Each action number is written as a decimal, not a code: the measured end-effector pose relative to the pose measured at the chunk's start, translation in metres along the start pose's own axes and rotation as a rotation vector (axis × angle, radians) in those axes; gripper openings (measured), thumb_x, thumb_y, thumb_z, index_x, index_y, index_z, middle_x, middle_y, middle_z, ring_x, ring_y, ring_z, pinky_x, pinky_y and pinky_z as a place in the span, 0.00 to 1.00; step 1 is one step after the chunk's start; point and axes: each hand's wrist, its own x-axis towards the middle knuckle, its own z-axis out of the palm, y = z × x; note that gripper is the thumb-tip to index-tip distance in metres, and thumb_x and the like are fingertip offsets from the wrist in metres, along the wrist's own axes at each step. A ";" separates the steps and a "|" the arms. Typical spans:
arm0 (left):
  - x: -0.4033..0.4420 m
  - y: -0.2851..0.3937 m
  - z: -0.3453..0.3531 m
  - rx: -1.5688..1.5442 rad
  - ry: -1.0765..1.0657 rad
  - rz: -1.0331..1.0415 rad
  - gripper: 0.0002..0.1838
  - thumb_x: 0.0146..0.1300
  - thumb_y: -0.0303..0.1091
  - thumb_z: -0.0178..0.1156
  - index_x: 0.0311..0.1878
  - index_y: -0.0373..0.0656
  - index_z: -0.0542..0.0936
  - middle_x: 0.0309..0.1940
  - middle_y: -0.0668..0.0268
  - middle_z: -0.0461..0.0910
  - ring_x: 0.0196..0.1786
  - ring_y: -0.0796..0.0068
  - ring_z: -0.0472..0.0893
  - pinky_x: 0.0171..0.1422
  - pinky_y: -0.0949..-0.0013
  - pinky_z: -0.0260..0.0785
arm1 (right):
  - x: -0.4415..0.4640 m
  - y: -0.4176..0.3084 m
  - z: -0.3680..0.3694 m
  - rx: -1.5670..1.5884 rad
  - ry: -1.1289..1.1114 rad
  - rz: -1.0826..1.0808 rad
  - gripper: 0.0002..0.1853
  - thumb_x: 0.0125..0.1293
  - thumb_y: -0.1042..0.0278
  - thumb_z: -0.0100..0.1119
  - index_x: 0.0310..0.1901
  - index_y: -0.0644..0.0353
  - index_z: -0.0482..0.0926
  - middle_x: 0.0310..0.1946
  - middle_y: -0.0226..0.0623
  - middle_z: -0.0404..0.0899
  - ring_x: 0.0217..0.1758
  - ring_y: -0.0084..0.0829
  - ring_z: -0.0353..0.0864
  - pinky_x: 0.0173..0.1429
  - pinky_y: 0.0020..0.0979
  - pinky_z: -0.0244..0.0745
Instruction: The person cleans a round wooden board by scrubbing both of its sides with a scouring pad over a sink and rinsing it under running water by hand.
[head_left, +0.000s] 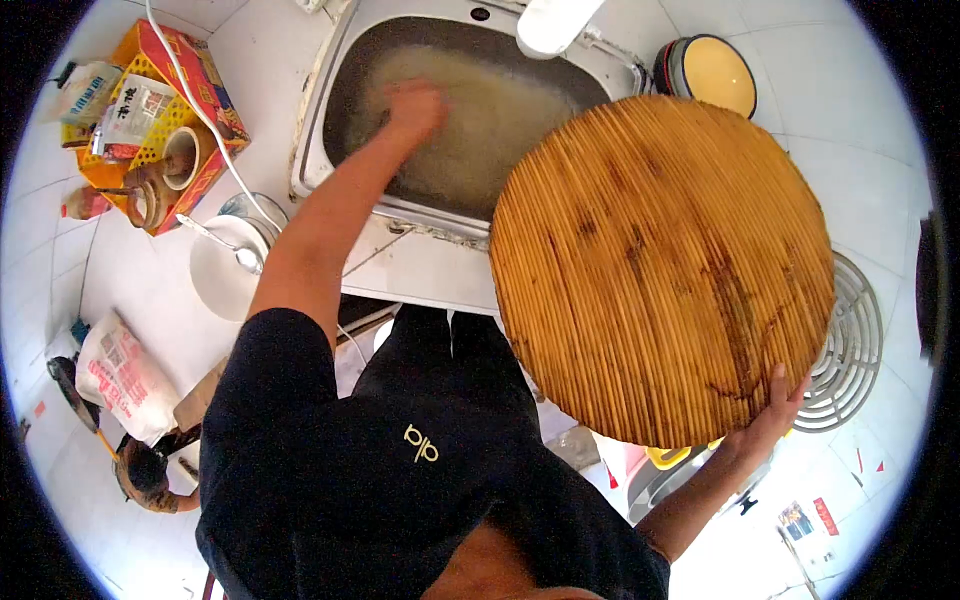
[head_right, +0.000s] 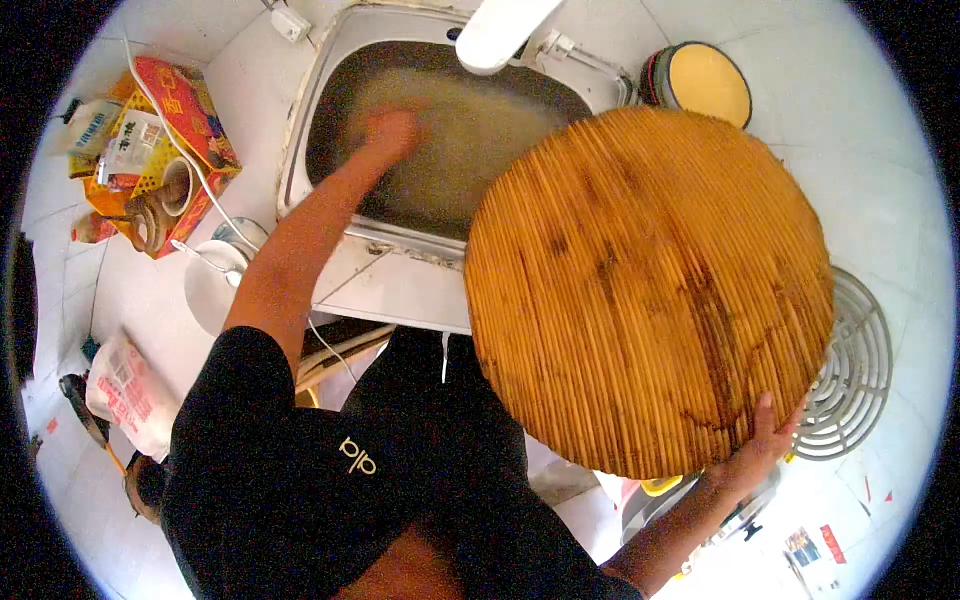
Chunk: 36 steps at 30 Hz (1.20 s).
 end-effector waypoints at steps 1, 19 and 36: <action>0.016 0.024 0.002 -0.369 0.070 0.071 0.26 0.69 0.51 0.52 0.66 0.50 0.69 0.63 0.56 0.72 0.64 0.59 0.72 0.64 0.51 0.66 | 0.000 0.000 0.000 -0.005 -0.015 0.008 0.31 0.64 0.72 0.60 0.68 0.64 0.61 0.53 0.47 0.76 0.50 0.39 0.81 0.51 0.35 0.80; 0.079 0.163 -0.038 -1.979 -0.074 -0.059 0.24 0.67 0.49 0.53 0.54 0.36 0.74 0.50 0.56 0.80 0.49 0.61 0.79 0.55 0.53 0.71 | -0.005 0.008 -0.006 0.031 -0.078 0.063 0.32 0.63 0.72 0.59 0.68 0.63 0.62 0.58 0.47 0.73 0.54 0.40 0.78 0.54 0.37 0.78; 0.031 0.047 0.133 -0.082 0.030 0.226 0.17 0.64 0.27 0.50 0.56 0.43 0.74 0.55 0.55 0.71 0.62 0.53 0.71 0.53 0.55 0.77 | 0.008 0.026 -0.024 -0.049 0.004 0.054 0.33 0.62 0.70 0.62 0.68 0.63 0.62 0.59 0.47 0.72 0.56 0.41 0.77 0.58 0.38 0.76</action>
